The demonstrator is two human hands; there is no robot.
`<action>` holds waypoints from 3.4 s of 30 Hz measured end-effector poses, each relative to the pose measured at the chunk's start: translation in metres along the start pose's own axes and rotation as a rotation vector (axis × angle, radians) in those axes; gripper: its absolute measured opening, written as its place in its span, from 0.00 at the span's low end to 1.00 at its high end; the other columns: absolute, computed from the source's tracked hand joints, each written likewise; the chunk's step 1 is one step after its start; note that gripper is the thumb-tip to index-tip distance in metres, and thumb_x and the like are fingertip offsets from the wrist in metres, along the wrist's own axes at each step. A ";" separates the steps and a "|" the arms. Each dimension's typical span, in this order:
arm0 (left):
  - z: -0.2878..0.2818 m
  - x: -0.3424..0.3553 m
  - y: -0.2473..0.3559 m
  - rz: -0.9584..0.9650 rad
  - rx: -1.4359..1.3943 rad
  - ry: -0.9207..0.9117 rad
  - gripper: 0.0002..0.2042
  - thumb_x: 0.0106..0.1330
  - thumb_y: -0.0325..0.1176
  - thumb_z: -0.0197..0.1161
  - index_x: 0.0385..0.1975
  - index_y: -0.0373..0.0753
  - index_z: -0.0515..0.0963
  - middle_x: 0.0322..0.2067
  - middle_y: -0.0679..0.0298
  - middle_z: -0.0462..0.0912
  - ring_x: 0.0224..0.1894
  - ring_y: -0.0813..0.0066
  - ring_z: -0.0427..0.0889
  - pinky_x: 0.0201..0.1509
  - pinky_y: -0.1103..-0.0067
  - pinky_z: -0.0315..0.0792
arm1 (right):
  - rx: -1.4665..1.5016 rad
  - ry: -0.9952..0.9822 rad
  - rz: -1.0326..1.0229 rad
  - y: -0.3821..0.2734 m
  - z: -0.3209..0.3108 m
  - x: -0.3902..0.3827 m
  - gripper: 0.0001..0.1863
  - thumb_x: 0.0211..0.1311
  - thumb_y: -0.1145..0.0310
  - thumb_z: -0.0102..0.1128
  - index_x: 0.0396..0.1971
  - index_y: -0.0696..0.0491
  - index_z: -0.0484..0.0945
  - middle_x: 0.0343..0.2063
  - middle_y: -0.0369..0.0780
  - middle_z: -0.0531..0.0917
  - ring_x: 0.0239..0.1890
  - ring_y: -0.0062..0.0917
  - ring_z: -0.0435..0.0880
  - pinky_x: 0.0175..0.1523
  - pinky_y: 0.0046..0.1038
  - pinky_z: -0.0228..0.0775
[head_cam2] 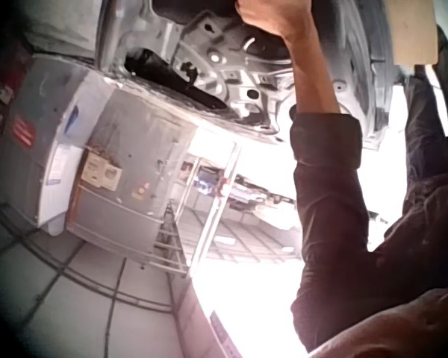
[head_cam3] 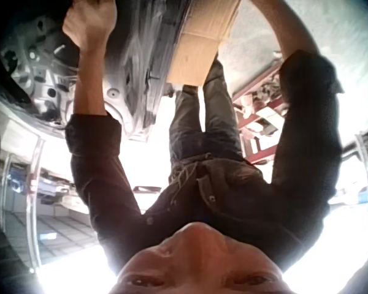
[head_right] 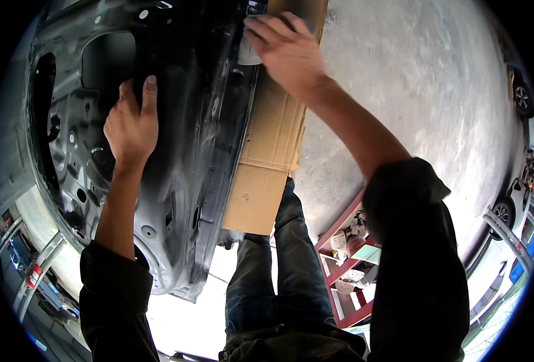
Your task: The person sands the inner surface of a detached car door using a sanding block. They move the block across various sections of the door's interior, including around cutouts and along the edges, to smooth the surface.
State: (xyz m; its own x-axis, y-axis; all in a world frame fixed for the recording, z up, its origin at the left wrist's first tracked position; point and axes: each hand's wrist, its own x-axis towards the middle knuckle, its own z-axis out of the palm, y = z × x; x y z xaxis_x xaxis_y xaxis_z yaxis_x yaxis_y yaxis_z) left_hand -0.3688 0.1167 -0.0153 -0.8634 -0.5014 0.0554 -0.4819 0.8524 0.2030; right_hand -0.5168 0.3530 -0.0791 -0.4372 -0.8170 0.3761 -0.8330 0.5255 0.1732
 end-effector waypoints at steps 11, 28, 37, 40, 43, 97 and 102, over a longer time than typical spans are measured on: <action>0.004 0.000 -0.003 -0.040 0.004 -0.071 0.32 0.76 0.58 0.49 0.52 0.27 0.77 0.31 0.45 0.87 0.38 0.44 0.87 0.45 0.59 0.78 | 0.292 -0.148 -0.094 -0.053 0.023 -0.054 0.33 0.54 0.71 0.66 0.64 0.45 0.76 0.64 0.30 0.78 0.62 0.24 0.80 0.75 0.31 0.64; 0.003 0.001 -0.006 -0.054 0.011 -0.074 0.37 0.76 0.62 0.44 0.59 0.27 0.74 0.40 0.42 0.87 0.45 0.42 0.86 0.53 0.59 0.77 | 0.262 0.054 0.204 -0.050 -0.001 -0.061 0.24 0.50 0.68 0.67 0.52 0.43 0.84 0.53 0.30 0.81 0.54 0.23 0.76 0.54 0.34 0.72; 0.006 0.007 -0.005 -0.068 0.044 -0.100 0.36 0.75 0.64 0.43 0.56 0.30 0.77 0.42 0.43 0.87 0.48 0.40 0.84 0.55 0.57 0.74 | 0.219 -0.030 0.160 -0.114 0.005 -0.041 0.22 0.46 0.72 0.68 0.46 0.52 0.88 0.54 0.32 0.84 0.60 0.27 0.77 0.73 0.32 0.66; 0.001 0.008 -0.002 -0.052 0.020 -0.083 0.36 0.75 0.63 0.43 0.56 0.31 0.77 0.43 0.43 0.87 0.49 0.40 0.84 0.55 0.57 0.74 | 0.279 -0.074 0.044 -0.135 0.001 -0.063 0.21 0.49 0.69 0.70 0.47 0.51 0.88 0.54 0.31 0.84 0.60 0.26 0.77 0.75 0.34 0.62; 0.002 0.002 -0.003 -0.078 0.007 -0.108 0.36 0.75 0.64 0.42 0.58 0.34 0.77 0.48 0.45 0.85 0.53 0.41 0.82 0.59 0.58 0.71 | 0.413 -0.129 -0.185 -0.096 0.011 -0.064 0.19 0.51 0.66 0.71 0.46 0.49 0.89 0.55 0.30 0.84 0.61 0.25 0.77 0.77 0.37 0.59; 0.000 0.000 -0.008 -0.043 -0.022 -0.101 0.32 0.77 0.59 0.44 0.58 0.32 0.75 0.44 0.42 0.86 0.48 0.39 0.83 0.53 0.56 0.73 | 1.392 0.361 1.150 -0.230 -0.069 0.028 0.38 0.73 0.70 0.50 0.76 0.65 0.47 0.77 0.57 0.50 0.80 0.50 0.48 0.81 0.43 0.41; 0.003 0.003 -0.004 -0.012 -0.063 -0.108 0.32 0.77 0.58 0.44 0.57 0.31 0.76 0.43 0.41 0.86 0.46 0.37 0.83 0.51 0.55 0.73 | 1.101 0.644 1.127 -0.109 -0.002 0.121 0.30 0.73 0.62 0.53 0.66 0.67 0.64 0.68 0.61 0.67 0.72 0.56 0.63 0.74 0.42 0.60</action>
State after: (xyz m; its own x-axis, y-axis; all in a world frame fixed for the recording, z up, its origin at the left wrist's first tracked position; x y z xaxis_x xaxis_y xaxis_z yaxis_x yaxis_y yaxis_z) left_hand -0.3704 0.1122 -0.0194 -0.8705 -0.4895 -0.0519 -0.4846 0.8339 0.2642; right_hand -0.4781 0.1972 -0.0505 -0.9641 0.1849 0.1907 -0.1732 0.1069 -0.9791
